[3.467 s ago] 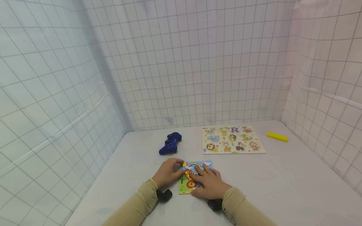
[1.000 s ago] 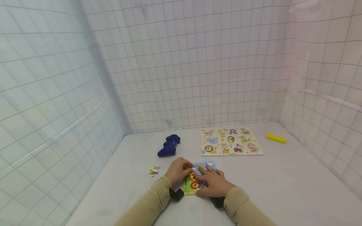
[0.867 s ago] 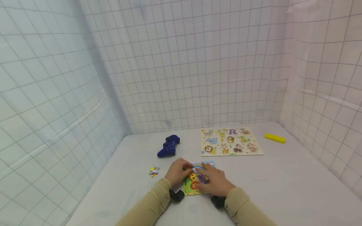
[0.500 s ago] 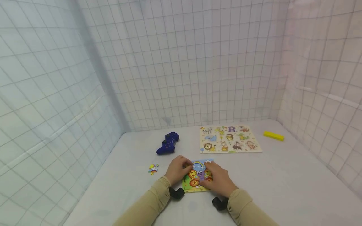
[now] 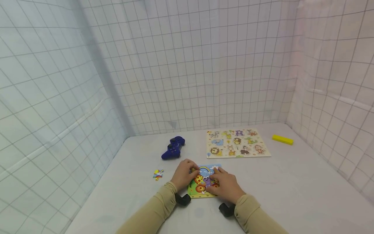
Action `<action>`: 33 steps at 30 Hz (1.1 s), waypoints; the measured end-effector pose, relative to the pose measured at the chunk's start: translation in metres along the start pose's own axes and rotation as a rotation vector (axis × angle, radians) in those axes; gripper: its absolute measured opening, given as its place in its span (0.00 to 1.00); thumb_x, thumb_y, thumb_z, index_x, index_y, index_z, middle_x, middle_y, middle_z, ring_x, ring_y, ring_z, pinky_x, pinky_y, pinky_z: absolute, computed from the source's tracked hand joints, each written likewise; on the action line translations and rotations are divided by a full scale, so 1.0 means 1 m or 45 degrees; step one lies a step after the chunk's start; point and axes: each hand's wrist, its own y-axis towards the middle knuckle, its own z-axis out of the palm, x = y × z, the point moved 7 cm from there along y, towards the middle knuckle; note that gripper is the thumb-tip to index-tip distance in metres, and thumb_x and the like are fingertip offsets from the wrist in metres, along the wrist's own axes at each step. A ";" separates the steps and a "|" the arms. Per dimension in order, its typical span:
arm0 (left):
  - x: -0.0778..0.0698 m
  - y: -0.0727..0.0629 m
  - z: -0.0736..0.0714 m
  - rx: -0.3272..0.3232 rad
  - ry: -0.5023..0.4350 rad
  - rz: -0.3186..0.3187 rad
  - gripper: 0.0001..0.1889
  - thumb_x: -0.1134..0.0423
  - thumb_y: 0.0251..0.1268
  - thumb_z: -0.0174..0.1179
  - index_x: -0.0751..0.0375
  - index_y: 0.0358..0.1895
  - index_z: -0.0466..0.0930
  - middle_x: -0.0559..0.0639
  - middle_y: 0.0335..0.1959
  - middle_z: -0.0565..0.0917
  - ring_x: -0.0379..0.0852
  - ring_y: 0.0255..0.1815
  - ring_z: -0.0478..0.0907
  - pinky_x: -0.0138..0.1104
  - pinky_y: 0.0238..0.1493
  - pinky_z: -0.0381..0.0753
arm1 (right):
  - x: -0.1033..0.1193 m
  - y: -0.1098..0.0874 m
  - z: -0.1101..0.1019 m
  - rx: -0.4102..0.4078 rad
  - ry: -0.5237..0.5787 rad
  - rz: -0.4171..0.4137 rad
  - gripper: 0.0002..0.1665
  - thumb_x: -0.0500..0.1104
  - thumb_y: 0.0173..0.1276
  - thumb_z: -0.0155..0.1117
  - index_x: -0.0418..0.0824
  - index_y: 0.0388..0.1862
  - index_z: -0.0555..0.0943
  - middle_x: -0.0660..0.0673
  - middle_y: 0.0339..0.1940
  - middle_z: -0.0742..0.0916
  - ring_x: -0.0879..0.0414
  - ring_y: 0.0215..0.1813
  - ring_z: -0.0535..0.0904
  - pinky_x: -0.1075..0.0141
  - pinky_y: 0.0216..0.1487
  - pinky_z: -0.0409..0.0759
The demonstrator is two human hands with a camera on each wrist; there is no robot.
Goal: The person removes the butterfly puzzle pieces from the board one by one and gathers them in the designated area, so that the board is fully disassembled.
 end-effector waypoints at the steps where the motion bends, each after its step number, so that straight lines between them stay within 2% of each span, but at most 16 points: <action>1: 0.000 0.000 0.000 -0.001 0.011 -0.004 0.03 0.57 0.68 0.69 0.49 0.40 0.89 0.46 0.42 0.80 0.44 0.46 0.75 0.39 0.48 0.74 | 0.000 0.000 0.000 0.002 0.002 0.007 0.32 0.62 0.61 0.76 0.44 0.58 0.86 0.33 0.73 0.77 0.32 0.79 0.64 0.31 0.71 0.64; 8: 0.002 0.002 0.003 0.020 0.034 -0.057 0.04 0.54 0.71 0.66 0.46 0.43 0.88 0.42 0.45 0.83 0.44 0.49 0.76 0.42 0.48 0.65 | -0.003 0.001 0.003 0.030 -0.004 0.032 0.32 0.62 0.62 0.75 0.45 0.59 0.86 0.35 0.75 0.76 0.33 0.80 0.63 0.30 0.71 0.63; 15: 0.000 0.003 0.004 0.000 0.014 0.005 0.06 0.55 0.71 0.66 0.47 0.45 0.89 0.37 0.40 0.90 0.39 0.42 0.78 0.42 0.48 0.62 | -0.002 0.001 0.002 0.023 -0.003 0.034 0.31 0.61 0.61 0.76 0.45 0.57 0.86 0.35 0.74 0.76 0.34 0.79 0.63 0.30 0.71 0.63; 26: -0.004 0.005 0.001 -0.018 -0.022 0.053 0.06 0.56 0.70 0.67 0.48 0.45 0.91 0.38 0.41 0.91 0.39 0.43 0.79 0.42 0.49 0.62 | -0.004 0.002 0.002 0.013 0.001 0.037 0.31 0.61 0.62 0.76 0.44 0.58 0.86 0.35 0.74 0.76 0.34 0.79 0.63 0.30 0.71 0.63; 29: -0.003 0.002 -0.003 -0.050 -0.007 0.068 0.06 0.56 0.69 0.68 0.48 0.45 0.91 0.38 0.41 0.91 0.40 0.44 0.80 0.42 0.49 0.62 | -0.005 0.002 0.002 0.014 0.010 0.032 0.31 0.61 0.61 0.76 0.45 0.58 0.86 0.35 0.74 0.76 0.33 0.79 0.63 0.30 0.71 0.63; 33: 0.004 -0.006 -0.020 -0.169 0.036 0.122 0.06 0.57 0.67 0.69 0.47 0.44 0.91 0.38 0.41 0.91 0.40 0.44 0.82 0.42 0.49 0.64 | -0.006 0.000 0.002 0.006 0.011 0.015 0.31 0.61 0.61 0.76 0.46 0.57 0.86 0.36 0.74 0.77 0.34 0.79 0.64 0.31 0.71 0.64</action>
